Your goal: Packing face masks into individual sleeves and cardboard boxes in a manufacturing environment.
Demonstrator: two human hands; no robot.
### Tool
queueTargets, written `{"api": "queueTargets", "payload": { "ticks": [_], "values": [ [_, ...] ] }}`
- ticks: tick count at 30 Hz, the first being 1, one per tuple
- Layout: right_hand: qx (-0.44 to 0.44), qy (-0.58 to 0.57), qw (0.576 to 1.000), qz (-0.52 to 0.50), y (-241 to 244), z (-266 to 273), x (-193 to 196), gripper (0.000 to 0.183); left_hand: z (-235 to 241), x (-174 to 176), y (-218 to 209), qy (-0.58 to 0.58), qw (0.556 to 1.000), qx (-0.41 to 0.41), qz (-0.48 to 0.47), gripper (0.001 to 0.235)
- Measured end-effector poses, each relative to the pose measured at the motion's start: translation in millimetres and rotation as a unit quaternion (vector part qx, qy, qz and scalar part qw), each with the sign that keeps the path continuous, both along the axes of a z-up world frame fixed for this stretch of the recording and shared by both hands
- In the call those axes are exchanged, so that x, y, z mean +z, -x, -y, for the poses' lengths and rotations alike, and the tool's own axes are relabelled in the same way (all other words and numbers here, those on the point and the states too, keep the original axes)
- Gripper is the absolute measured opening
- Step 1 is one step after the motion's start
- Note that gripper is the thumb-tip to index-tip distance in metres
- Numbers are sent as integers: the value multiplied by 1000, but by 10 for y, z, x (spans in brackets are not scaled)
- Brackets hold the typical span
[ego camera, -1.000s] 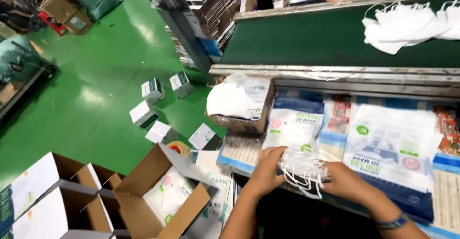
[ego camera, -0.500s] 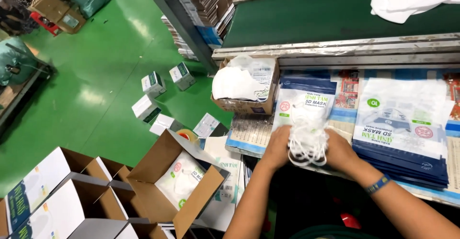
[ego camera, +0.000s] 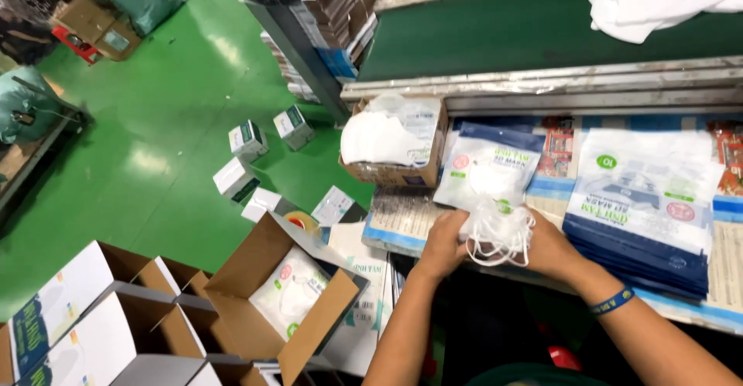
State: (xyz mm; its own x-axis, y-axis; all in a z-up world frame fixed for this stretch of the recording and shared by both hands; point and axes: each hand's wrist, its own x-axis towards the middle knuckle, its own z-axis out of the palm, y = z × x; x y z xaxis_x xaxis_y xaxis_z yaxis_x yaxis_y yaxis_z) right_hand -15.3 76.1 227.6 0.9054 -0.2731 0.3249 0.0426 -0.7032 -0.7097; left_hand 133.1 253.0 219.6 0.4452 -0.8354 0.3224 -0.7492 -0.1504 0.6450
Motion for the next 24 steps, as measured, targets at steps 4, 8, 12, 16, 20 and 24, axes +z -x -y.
{"api": "queueTargets", "payload": {
  "ticks": [4, 8, 12, 16, 20, 24],
  "values": [
    [-12, -191, 981, -26, 255, -105, 28, 74, -136, 4, 130, 94, 995, -35, -21, 35],
    [-17, 7, 1000, -17, 309, -194, 131, 73, -104, -24, 133, 49, 997, -24, 56, 33],
    [-105, -9, 987, -123, 232, -89, -364, 62, -76, -194, 116, 68, 994, -29, 76, 37],
    [-5, -237, 970, -44, 401, -166, -560, 46, -94, 172, 401, 184, 879, -47, -437, 45],
    [15, -352, 936, 1, 673, -267, 289, 47, -249, 727, 655, 61, 909, -155, -383, 45],
    [80, -32, 996, -37, 1202, 292, 117, 30, -401, 1334, 348, 120, 870, -347, -329, 44]
  ]
}}
